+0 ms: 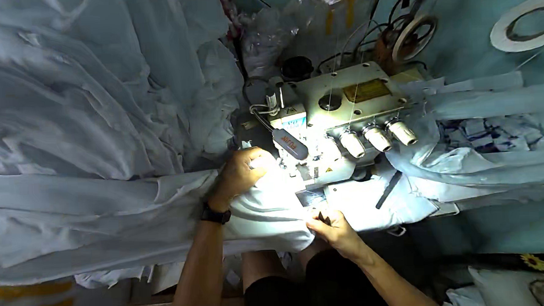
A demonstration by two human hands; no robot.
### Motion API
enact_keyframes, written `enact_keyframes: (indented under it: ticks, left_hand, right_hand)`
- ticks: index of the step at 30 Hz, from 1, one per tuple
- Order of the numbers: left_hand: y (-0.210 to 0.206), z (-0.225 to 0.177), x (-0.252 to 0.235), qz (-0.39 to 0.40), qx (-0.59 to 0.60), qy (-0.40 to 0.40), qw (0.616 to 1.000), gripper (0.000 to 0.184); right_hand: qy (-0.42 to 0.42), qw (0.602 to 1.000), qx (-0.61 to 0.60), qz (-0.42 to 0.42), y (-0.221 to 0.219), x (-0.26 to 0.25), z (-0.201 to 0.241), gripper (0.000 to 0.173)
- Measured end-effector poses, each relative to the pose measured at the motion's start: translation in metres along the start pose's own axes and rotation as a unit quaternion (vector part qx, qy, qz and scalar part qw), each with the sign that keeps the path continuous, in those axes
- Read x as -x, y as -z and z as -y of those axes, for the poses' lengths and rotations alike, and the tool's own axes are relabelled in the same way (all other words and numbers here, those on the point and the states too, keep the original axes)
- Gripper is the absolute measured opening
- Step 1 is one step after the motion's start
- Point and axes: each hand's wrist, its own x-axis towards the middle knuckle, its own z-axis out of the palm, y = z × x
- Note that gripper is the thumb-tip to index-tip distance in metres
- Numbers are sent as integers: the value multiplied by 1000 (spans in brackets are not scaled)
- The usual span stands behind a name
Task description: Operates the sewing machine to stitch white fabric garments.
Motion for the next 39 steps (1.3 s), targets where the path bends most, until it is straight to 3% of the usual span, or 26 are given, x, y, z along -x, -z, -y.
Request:
enact_keyframes:
  ticks: [3,6,8,16,19,21,24,29,39]
  left_hand:
    - [1,-1,-3,6,-41,-20,999,10]
    - [-6,0,-8,-17,-170,-59,983,10]
    - [-7,-4,-9,4,-207,-41,978,13]
    - [-4,-14,-5,24,-184,11,983,1]
    - [-5,-15,-7,29,-192,24,981,7]
    - [-8,-14,-9,11,-196,39,980,3]
    - [-16,-8,-9,-19,-179,58,982,14]
    - [-34,5,1,-108,-161,21,981,15]
    - [-37,10,4,-122,-140,22,982,9]
  right_hand:
    - [25,1000,12,-2,-6,-4,2,14]
    - [70,996,47,-23,-5,-10,-5,13]
    - [94,993,63,-31,-2,-13,-14,13]
    - [117,989,72,-51,-6,-5,0,15]
    - [118,988,84,-56,-5,-1,1,13]
    - [115,988,83,-56,-4,-3,-7,14]
    - [96,991,67,-62,-3,-7,-22,13]
    - [89,993,37,-65,0,-9,-31,14]
    - [99,992,38,-66,3,-9,-35,15]
